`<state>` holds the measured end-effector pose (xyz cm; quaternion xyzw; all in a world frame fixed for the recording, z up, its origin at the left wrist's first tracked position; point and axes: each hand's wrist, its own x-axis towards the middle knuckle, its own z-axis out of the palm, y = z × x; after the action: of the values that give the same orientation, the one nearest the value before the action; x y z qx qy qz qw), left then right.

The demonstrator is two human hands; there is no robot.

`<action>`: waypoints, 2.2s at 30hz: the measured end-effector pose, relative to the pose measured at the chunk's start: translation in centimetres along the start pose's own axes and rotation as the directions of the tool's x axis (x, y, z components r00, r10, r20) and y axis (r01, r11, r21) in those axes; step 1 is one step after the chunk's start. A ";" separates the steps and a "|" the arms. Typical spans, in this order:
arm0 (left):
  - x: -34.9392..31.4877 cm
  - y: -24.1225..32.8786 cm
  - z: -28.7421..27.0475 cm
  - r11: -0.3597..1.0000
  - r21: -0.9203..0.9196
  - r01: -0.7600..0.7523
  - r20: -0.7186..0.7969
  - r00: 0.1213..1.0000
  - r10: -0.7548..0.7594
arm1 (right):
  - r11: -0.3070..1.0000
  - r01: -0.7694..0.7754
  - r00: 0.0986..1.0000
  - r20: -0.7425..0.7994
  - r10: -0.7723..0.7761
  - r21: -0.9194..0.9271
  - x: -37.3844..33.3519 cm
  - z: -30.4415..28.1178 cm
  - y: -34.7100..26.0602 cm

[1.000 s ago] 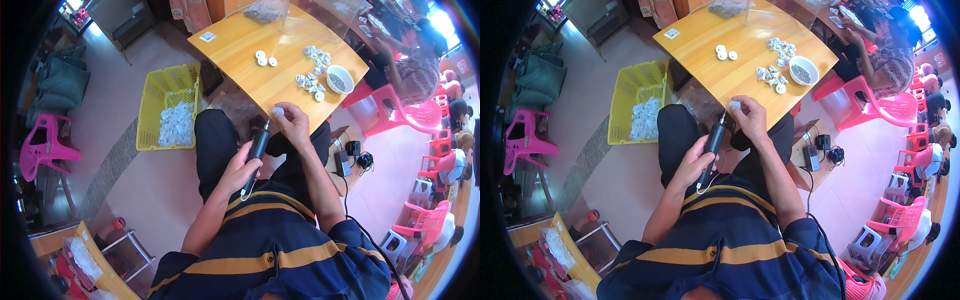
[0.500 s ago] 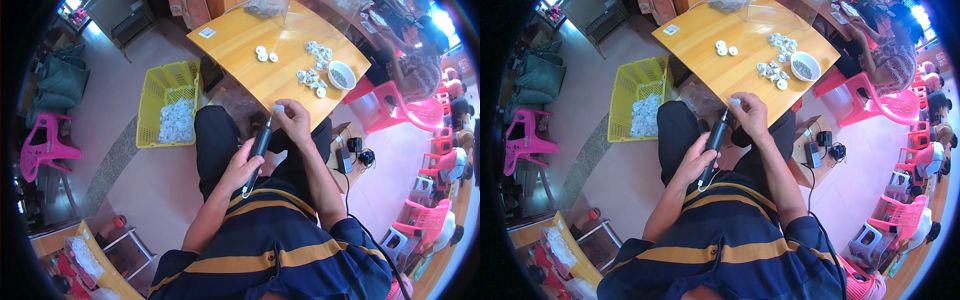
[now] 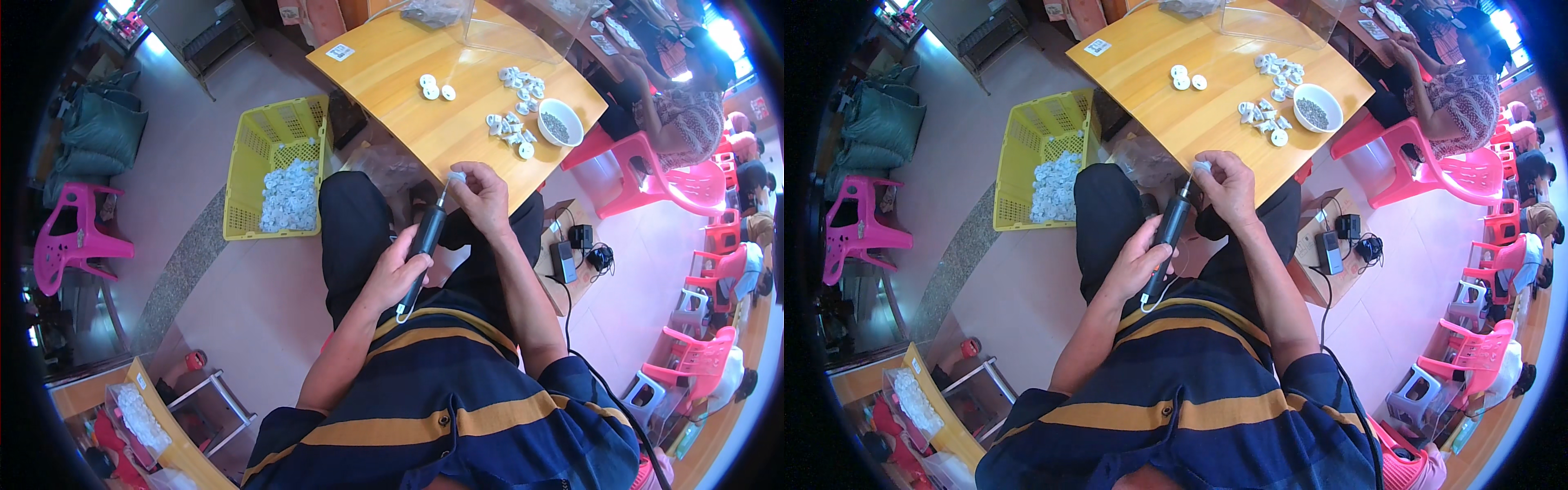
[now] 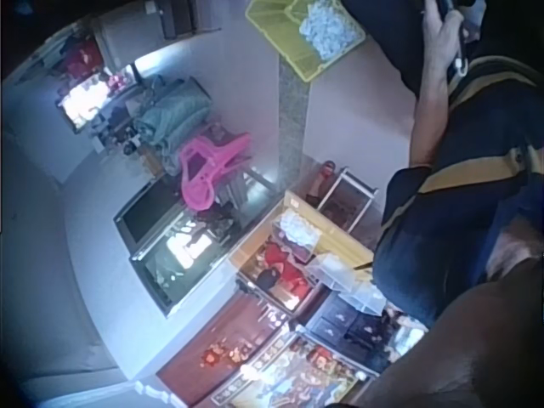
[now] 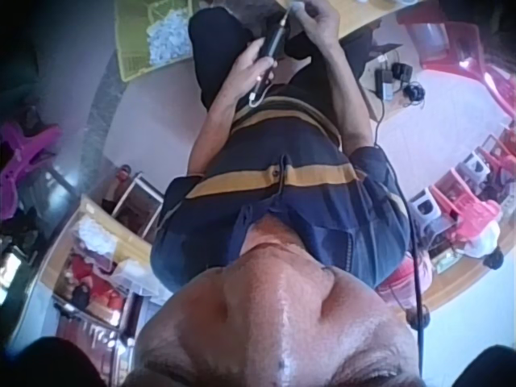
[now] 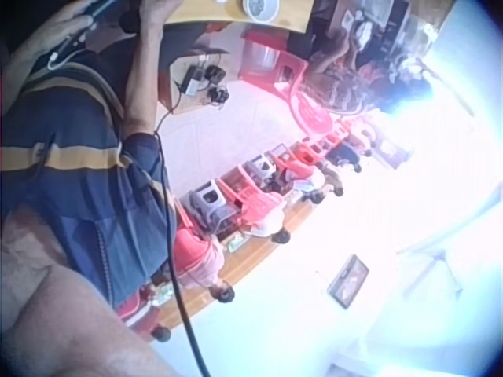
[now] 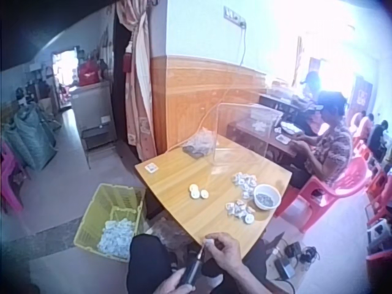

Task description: The person assembles plastic components by taking small parts and screws from the table and fastening them using an electric screwdriver.

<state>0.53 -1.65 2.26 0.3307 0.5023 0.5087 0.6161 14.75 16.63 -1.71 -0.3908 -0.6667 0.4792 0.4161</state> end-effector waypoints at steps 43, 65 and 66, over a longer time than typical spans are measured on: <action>-0.1 -0.9 -0.4 0.979 -0.186 0.081 0.038 0.996 -0.075 | 0.995 0.052 0.992 0.120 -0.042 -0.081 0.0 -0.7 -0.6; 0.8 1.3 -0.9 0.987 -0.072 0.145 0.036 0.989 -0.143 | 0.992 0.113 0.990 0.096 -0.107 -0.058 0.2 -0.6 -0.9; 0.8 1.3 -0.9 0.989 -0.045 0.139 0.031 0.990 -0.138 | 0.990 0.118 0.989 0.096 -0.111 -0.074 0.2 -0.7 -0.8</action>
<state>-0.70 -0.63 3.01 0.2874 0.5033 0.4716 0.6645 15.21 16.79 -0.75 -0.3456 -0.7249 0.4451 0.3962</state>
